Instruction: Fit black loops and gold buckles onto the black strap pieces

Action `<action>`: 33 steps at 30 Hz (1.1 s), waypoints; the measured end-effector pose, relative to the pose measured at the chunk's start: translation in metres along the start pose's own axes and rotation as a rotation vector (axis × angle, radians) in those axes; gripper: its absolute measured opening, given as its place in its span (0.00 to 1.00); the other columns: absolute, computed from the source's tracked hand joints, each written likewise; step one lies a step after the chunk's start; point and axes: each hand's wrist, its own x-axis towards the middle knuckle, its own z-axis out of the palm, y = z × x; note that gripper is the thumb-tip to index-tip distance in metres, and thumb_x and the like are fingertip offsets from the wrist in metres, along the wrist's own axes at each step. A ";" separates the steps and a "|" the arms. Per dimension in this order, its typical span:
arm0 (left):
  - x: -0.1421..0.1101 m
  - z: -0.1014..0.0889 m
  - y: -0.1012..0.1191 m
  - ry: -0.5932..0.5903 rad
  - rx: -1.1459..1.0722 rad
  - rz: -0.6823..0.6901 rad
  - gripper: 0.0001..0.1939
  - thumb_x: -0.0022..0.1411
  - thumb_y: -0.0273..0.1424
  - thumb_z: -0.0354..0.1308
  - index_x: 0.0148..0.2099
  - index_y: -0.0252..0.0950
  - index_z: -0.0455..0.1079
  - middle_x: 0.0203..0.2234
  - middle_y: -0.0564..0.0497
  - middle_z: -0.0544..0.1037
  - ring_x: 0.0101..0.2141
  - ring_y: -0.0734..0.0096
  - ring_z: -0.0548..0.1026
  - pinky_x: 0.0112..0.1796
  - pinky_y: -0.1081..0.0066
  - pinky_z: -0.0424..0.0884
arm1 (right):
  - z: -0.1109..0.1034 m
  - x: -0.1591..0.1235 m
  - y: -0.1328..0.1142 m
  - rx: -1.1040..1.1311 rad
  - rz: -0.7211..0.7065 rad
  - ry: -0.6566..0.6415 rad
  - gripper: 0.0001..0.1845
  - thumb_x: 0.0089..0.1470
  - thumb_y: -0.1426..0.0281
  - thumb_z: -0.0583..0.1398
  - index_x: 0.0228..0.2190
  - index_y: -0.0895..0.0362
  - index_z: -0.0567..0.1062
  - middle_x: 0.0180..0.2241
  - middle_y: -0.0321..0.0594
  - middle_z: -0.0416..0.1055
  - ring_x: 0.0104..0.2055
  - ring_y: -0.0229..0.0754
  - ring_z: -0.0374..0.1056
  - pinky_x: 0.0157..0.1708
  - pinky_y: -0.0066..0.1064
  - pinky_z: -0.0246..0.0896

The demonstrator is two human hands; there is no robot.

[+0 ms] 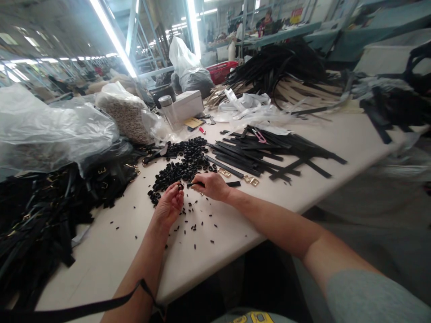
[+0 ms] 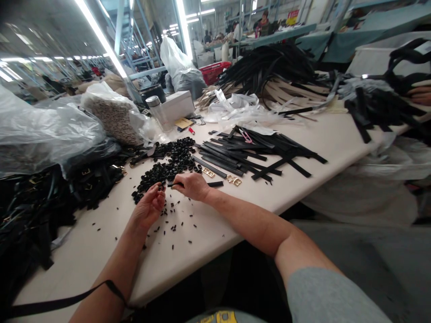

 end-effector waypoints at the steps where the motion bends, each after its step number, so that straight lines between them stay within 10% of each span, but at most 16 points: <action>1: 0.001 0.000 0.000 -0.011 0.004 0.000 0.05 0.56 0.22 0.61 0.37 0.35 0.72 0.30 0.51 0.75 0.25 0.84 0.74 0.27 0.87 0.72 | 0.000 0.000 -0.001 0.003 -0.005 0.002 0.08 0.55 0.64 0.62 0.30 0.56 0.76 0.29 0.36 0.75 0.30 0.35 0.66 0.29 0.26 0.49; 33: 0.004 0.001 -0.006 0.015 0.291 0.105 0.14 0.44 0.29 0.71 0.34 0.32 0.73 0.26 0.51 0.78 0.26 0.76 0.77 0.29 0.79 0.73 | 0.006 -0.005 -0.002 -0.059 -0.127 -0.010 0.10 0.58 0.64 0.59 0.30 0.56 0.74 0.30 0.37 0.74 0.30 0.36 0.66 0.29 0.26 0.48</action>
